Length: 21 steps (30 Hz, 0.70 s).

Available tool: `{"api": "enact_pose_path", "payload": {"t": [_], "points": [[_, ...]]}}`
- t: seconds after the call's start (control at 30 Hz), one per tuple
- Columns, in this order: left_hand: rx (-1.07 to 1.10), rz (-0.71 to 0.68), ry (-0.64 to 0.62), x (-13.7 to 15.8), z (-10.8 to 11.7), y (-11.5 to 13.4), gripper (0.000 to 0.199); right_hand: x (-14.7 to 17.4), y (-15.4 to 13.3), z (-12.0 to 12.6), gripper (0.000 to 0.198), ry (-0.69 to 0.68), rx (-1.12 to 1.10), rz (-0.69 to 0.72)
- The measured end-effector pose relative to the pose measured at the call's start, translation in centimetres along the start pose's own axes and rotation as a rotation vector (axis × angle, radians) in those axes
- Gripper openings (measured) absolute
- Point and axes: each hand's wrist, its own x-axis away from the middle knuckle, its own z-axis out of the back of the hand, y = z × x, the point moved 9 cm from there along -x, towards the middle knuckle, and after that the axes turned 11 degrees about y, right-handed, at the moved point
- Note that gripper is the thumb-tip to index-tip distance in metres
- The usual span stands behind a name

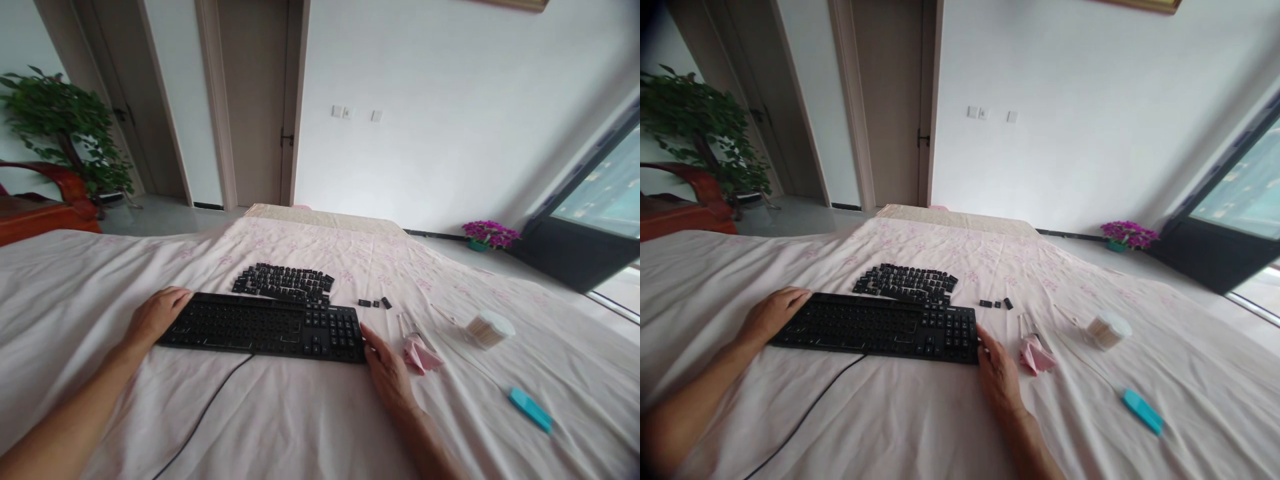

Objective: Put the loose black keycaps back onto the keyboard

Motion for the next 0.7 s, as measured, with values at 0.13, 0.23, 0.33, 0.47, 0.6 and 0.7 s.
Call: {"api": "enact_pose_path", "payload": {"t": [0.13, 0.23, 0.33, 0.47, 0.6, 0.7], "points": [[0.08, 0.029, -0.008, -0.1, -0.1, -0.9, 0.037, 0.1, -0.3, -0.4, 0.047, -0.029, 0.029, 0.041], [0.14, 0.097, -0.026, -0.2, -0.3, -2.1, 0.038, 0.2, -0.8, -0.6, 0.048, -0.05, 0.054, 0.063], [0.175, 0.136, -0.049, -0.1, -0.4, -2.6, 0.039, 0.3, -1.3, -0.7, 0.046, -0.038, 0.092, 0.082], [0.214, 0.136, -0.073, -0.1, -0.4, -2.6, 0.038, 0.3, -1.6, -0.8, 0.044, 0.006, 0.129, 0.091], [0.267, 0.102, -0.094, -0.2, -0.7, -2.4, 0.038, -0.5, -1.3, -1.1, 0.044, -0.018, 0.156, 0.08], [0.3, 0.064, -0.095, -0.4, -0.9, -2.1, 0.04, -2.7, -1.1, -0.3, 0.041, -0.023, 0.268, 0.082]]}}
